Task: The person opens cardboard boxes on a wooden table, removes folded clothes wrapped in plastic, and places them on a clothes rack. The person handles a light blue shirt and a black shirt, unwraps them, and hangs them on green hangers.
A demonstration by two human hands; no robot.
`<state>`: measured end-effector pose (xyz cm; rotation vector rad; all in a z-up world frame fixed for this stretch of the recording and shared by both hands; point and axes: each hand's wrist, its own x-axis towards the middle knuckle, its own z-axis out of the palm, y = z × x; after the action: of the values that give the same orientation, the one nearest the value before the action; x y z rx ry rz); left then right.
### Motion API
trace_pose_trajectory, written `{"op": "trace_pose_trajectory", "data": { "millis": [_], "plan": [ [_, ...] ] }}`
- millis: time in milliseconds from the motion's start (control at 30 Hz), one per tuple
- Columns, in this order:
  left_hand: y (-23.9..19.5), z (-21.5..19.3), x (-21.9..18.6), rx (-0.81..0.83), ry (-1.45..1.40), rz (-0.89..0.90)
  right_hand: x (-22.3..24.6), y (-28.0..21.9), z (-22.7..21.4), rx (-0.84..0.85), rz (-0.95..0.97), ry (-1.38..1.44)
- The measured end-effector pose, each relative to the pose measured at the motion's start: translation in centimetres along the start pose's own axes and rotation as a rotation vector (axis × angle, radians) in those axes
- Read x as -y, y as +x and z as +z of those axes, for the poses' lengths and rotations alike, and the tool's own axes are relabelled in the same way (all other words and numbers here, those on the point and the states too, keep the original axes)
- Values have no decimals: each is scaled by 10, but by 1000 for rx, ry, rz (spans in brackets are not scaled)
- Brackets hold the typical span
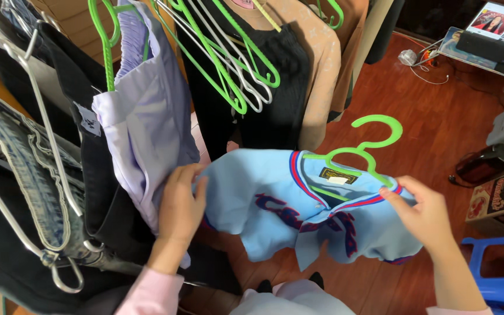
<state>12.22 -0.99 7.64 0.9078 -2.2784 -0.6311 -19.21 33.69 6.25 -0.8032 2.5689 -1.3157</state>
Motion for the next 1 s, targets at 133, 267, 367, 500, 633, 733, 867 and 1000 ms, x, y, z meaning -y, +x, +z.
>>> {"op": "trace_pose_trajectory", "data": {
  "millis": [133,267,367,500,633,733,867,1000],
  "plan": [
    [-15,-51,-85,183,-269,101,-52,2,52,100,-19,-181],
    [-7,-112,-131,-237,-141,418,2,-16,86,383,81,-5],
    [20,-117,-110,-441,-23,299,36,-25,109,556,151,193],
    [72,-63,-39,-536,-117,151,111,-23,115,736,157,434],
    [99,-52,-17,-604,-383,-77,154,-3,125,722,79,624],
    [92,-66,-31,-561,-585,-178,198,4,124,709,-38,666],
    [74,-85,-42,-594,-501,-237,254,23,140,645,-101,770],
    [48,-86,-45,-670,-557,-283,320,46,150,525,-284,749]
  ]
}}
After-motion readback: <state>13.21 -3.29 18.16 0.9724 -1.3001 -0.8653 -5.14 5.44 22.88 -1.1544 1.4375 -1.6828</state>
